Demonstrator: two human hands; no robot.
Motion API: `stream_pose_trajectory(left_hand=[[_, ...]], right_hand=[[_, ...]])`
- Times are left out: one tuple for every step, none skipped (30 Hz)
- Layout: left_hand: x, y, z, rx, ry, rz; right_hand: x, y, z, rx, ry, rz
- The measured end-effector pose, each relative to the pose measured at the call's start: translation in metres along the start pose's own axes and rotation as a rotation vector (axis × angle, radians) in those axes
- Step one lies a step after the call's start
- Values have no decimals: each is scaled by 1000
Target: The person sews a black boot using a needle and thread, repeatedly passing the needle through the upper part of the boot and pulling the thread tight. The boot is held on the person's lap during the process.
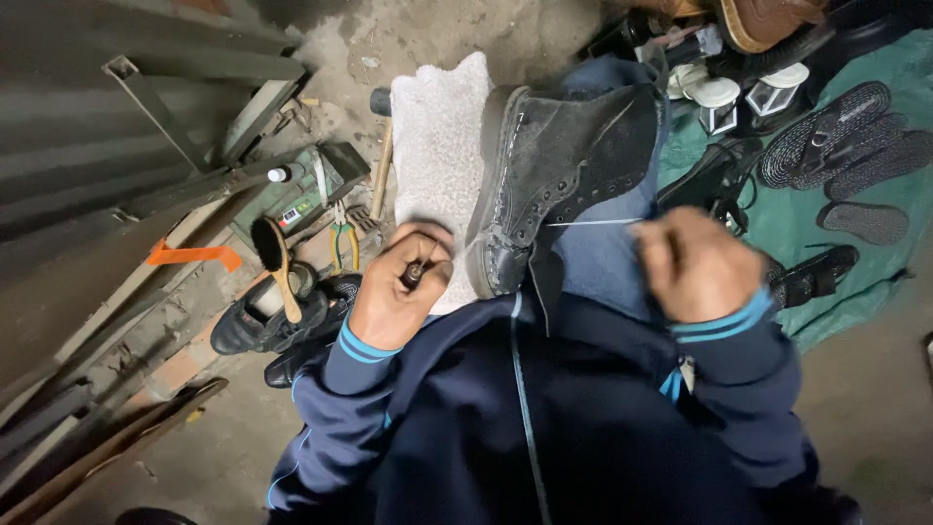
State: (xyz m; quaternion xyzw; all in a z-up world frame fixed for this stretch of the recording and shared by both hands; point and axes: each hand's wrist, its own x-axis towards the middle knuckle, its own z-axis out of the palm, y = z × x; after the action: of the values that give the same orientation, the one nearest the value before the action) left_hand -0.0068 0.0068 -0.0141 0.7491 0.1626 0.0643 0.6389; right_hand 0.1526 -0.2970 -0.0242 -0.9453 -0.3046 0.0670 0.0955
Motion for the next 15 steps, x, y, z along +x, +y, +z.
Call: stream_pose_trajectory(left_hand=[[-2,-2,-2,-2,3,-1],[-5,-4,-4,-27,-29,-31],[-6,-5,-5,-52,-64,-59],[-5,1,-6,-55,-63,-57],[-4,7,-6,-77,-66,-77],[-3,13,-6,-99,-69,-97],[-3,15,-6,-99,-70,-95],[-2,17,-7,-103,-85,-43],[-3,19,-7,-107,-101,8],[-2,21,-6,-106,-101,8],[-1,23,-6,-104,-106,56],[0,25,-7,-102,-110,104],[-1,26,-2,-100,-104,106],[-2,27,3,-172,-116,96],[-4,28,8,-246,-125,86]], right_hand=[[-3,15,-2,-2,-1,-3],[-6,30,-4,-77,-12,32],[-10,46,-6,-154,-20,70],[-11,50,-1,-157,-19,69],[-14,54,5,-124,38,55],[-17,58,10,-91,95,41],[-9,38,4,-92,98,41],[-2,17,-2,65,145,-16],[5,-3,-8,223,191,-73],[7,-16,-9,224,191,-72],[11,-29,-10,292,166,-128],[15,-42,-11,360,141,-185],[15,-41,-8,361,142,-191],[15,-41,-5,331,120,-210],[14,-40,-2,300,97,-230]])
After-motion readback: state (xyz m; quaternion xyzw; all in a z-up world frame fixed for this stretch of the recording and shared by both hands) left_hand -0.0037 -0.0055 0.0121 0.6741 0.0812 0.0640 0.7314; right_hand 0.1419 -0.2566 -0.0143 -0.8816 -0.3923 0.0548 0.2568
